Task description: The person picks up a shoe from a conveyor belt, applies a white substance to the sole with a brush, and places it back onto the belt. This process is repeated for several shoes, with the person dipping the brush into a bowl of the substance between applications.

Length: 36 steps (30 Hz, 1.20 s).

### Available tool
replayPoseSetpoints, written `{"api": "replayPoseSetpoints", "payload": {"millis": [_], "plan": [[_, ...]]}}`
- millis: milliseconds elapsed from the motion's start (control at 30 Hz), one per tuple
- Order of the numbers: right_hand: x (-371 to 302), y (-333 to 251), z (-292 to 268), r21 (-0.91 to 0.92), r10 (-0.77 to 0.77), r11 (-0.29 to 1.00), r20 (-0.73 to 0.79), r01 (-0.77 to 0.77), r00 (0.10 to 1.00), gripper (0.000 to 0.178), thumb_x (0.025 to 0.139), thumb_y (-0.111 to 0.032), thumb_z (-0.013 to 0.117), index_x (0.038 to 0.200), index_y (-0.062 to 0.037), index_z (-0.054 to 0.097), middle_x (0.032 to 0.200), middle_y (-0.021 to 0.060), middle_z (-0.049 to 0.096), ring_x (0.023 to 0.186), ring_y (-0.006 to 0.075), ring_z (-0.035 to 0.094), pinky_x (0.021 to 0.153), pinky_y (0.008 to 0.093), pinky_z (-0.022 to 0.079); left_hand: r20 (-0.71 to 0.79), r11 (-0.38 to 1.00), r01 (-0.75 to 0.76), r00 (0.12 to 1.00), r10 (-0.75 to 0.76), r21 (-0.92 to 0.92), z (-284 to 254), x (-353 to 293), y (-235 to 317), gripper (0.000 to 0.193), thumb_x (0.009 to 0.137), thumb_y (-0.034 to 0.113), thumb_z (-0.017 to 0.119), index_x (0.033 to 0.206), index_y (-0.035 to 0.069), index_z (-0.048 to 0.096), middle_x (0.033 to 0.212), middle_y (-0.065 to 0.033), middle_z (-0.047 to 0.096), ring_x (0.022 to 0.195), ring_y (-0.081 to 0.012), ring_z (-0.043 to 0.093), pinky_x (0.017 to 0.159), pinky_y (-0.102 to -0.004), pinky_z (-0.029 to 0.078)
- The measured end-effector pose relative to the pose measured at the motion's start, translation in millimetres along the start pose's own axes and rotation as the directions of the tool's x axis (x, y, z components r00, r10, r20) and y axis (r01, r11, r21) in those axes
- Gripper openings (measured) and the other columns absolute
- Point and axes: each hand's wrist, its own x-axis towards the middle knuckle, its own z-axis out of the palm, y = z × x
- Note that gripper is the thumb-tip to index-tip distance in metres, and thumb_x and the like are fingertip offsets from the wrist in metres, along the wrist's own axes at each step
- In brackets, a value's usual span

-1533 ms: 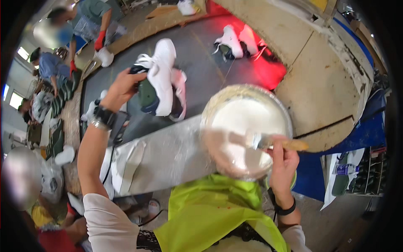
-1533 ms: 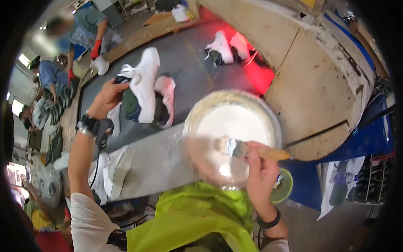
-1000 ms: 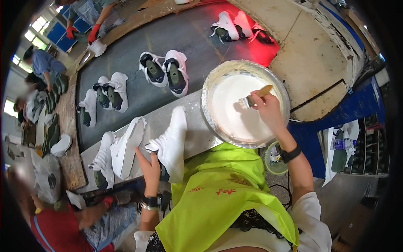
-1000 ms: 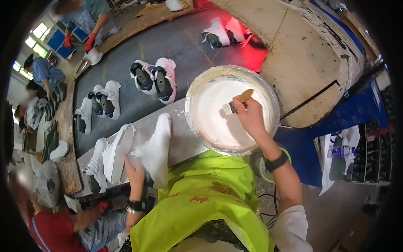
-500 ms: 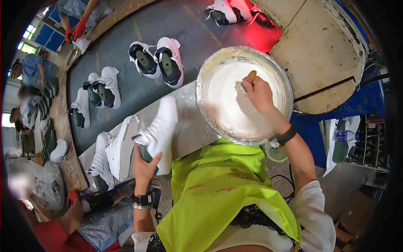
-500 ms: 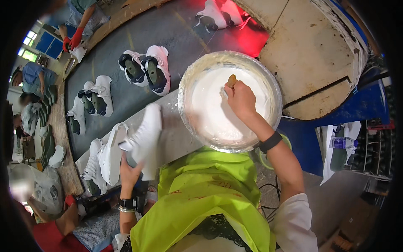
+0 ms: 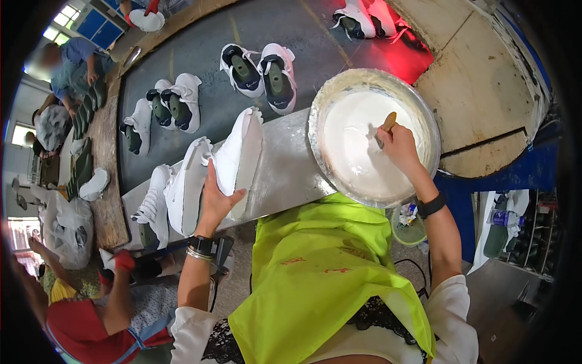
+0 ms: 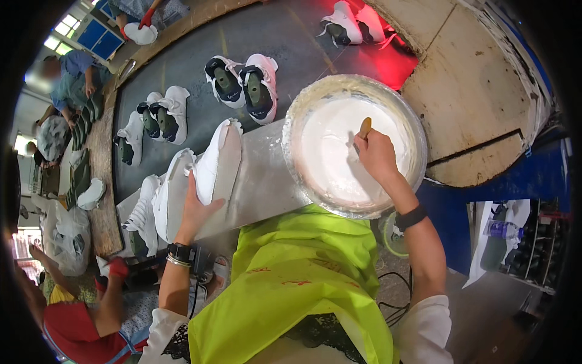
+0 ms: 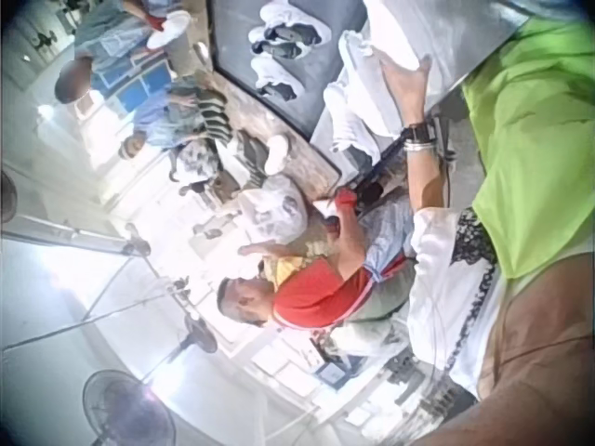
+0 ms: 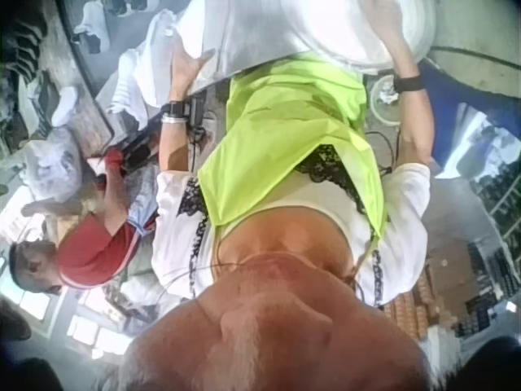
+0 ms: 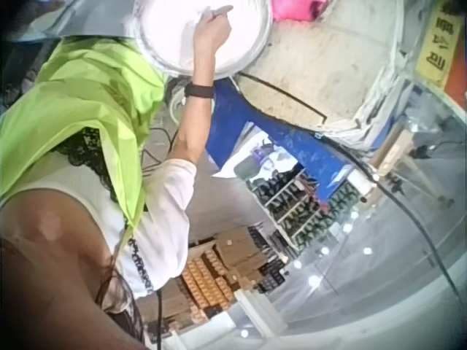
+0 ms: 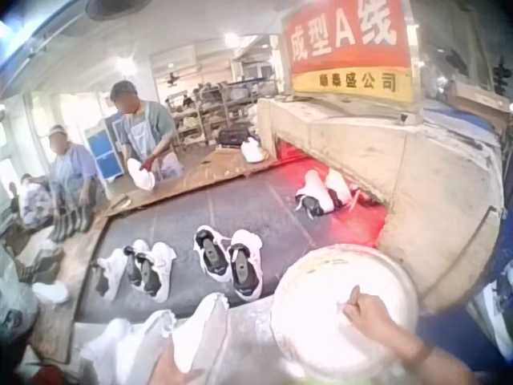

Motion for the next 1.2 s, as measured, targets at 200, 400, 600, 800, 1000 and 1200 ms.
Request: {"api": "replayPoseSetpoints", "payload": {"millis": [200, 400, 600, 800, 1000, 1200], "plan": [[-5, -18, -7, 0.561, -0.027, 0.801, -0.317, 0.21, 0.948, 0.021, 0.09, -0.016, 0.061, 0.095, 0.0041, 0.067, 0.075, 0.0162, 0.067, 0.067, 0.0235, 0.066, 0.063, 0.0342, 0.051, 0.228, 0.648, 0.309, 0.951, -0.209, -0.696, 2, -36, 46, 0.104, 0.072, 0.007, 0.077, 0.15, -0.003, 0.008, 0.144, -0.017, 0.037, 0.128, -0.0255, 0.04, 0.107, -0.0336, 0.031], [-14, -81, 21, 0.584, -0.096, 0.777, -0.258, 0.235, 0.961, 0.019, 0.092, -0.012, 0.059, 0.1, 0.003, 0.066, 0.082, 0.0122, 0.069, 0.072, 0.0171, 0.067, 0.065, 0.0288, 0.053, 0.158, 0.666, 0.107, 0.987, 0.016, -0.739, 41, -69, 42, 0.099, 0.078, 0.01, 0.074, 0.15, 0.0, 0.007, 0.141, -0.0155, 0.038, 0.125, -0.0226, 0.044, 0.103, -0.0326, 0.036], [-18, -155, 86, 0.821, -0.1, 0.543, -0.141, 0.173, 0.985, 0.02, 0.093, -0.012, 0.057, 0.1, 0.0054, 0.064, 0.083, 0.0107, 0.067, 0.071, 0.0147, 0.065, 0.066, 0.0263, 0.052, 0.236, 0.531, 0.165, 0.969, 0.069, -0.831, 28, -72, 57, 0.098, 0.08, 0.012, 0.074, 0.149, -0.001, 0.006, 0.137, -0.0141, 0.042, 0.122, -0.0216, 0.045, 0.102, -0.0331, 0.038], [-33, -187, 100, 0.892, -0.041, 0.449, -0.028, 0.044, 0.999, 0.027, 0.094, -0.016, 0.056, 0.104, 0.0084, 0.061, 0.087, 0.0127, 0.066, 0.073, 0.0145, 0.066, 0.063, 0.026, 0.055, 0.164, 0.621, 0.084, 0.984, 0.073, -0.779, 44, -79, 40, 0.1, 0.081, 0.012, 0.072, 0.149, -0.001, 0.0, 0.138, -0.0153, 0.04, 0.122, -0.0226, 0.046, 0.101, -0.0333, 0.039], [-33, -192, 97, 0.879, -0.094, 0.436, 0.259, -0.194, 0.961, 0.03, 0.097, -0.018, 0.055, 0.109, 0.0086, 0.061, 0.096, 0.0111, 0.065, 0.081, 0.0137, 0.064, 0.072, 0.0253, 0.056, 0.233, 0.541, 0.184, 0.972, 0.023, -0.821, 36, -78, 41, 0.103, 0.081, 0.015, 0.073, 0.149, -0.002, -0.003, 0.14, -0.0174, 0.038, 0.125, -0.0233, 0.042, 0.103, -0.0342, 0.038], [8, -203, 113, 0.869, -0.057, 0.495, 0.046, -0.012, 0.997, 0.03, 0.097, -0.02, 0.055, 0.107, 0.0077, 0.061, 0.096, 0.0106, 0.065, 0.082, 0.0137, 0.064, 0.07, 0.0253, 0.055, 0.238, 0.558, 0.173, 0.97, 0.046, -0.812, 30, -75, 38, 0.101, 0.083, 0.022, 0.072, 0.149, -0.002, -0.002, 0.141, -0.0171, 0.037, 0.126, -0.024, 0.042, 0.103, -0.0343, 0.037]]}}
